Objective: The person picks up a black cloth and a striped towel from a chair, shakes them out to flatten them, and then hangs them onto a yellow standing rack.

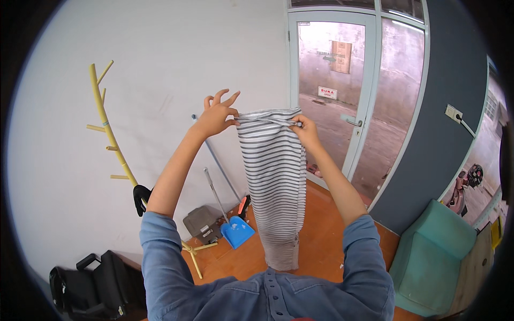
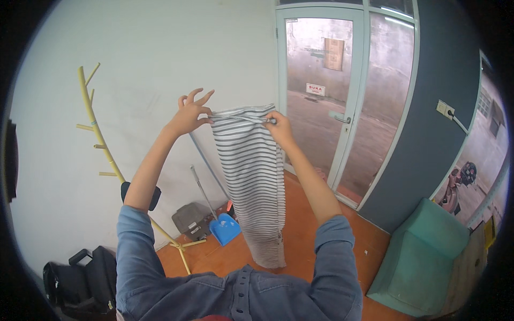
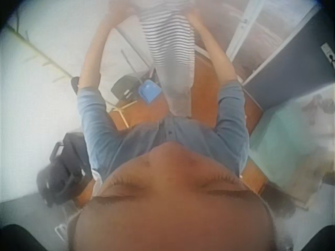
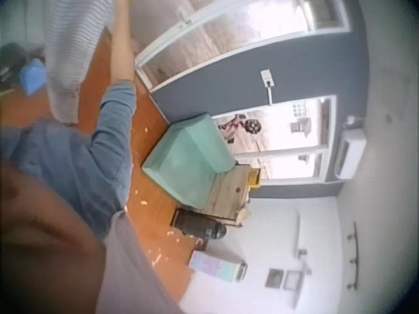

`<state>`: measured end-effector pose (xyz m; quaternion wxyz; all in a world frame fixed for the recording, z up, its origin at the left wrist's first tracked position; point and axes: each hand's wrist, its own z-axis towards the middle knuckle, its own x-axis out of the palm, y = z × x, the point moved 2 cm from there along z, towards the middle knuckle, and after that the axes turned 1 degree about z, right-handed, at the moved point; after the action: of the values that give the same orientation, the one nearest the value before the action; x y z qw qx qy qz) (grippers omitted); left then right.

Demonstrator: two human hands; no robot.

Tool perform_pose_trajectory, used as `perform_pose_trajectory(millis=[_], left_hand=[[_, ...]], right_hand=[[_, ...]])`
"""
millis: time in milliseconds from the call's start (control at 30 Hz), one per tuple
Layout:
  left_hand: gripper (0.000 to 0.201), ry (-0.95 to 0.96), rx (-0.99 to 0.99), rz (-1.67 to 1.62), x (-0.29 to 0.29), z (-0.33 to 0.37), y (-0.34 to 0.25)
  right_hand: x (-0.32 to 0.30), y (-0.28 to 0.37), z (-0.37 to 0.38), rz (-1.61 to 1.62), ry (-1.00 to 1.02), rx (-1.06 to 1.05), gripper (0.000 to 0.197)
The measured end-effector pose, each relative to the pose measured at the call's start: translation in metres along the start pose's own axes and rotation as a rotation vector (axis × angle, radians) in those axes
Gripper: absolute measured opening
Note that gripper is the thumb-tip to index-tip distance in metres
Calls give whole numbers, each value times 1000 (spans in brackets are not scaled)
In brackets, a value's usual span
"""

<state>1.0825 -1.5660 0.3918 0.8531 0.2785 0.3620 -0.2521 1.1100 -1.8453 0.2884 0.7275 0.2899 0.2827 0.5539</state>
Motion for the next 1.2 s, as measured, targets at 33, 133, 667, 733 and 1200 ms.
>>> perform_pose_trajectory(millis=[33, 133, 667, 733, 1200], left_hand=[[13, 1, 0, -3, -4, 2, -1], [12, -7, 55, 129, -22, 22, -14], [67, -507, -475, -325, -11, 41, -115], [77, -542, -444, -265, 24, 20, -128], [60, -252, -531, -308, 222, -125, -224]], right_hand=[[1, 2, -1, -23, 9, -14, 14], [-15, 10, 8, -126, -38, -165, 18], [-8, 162, 94, -429, -221, -262, 18], [0, 167, 106, -282, -199, -173, 19], [62, 137, 99, -178, -357, -85, 20]])
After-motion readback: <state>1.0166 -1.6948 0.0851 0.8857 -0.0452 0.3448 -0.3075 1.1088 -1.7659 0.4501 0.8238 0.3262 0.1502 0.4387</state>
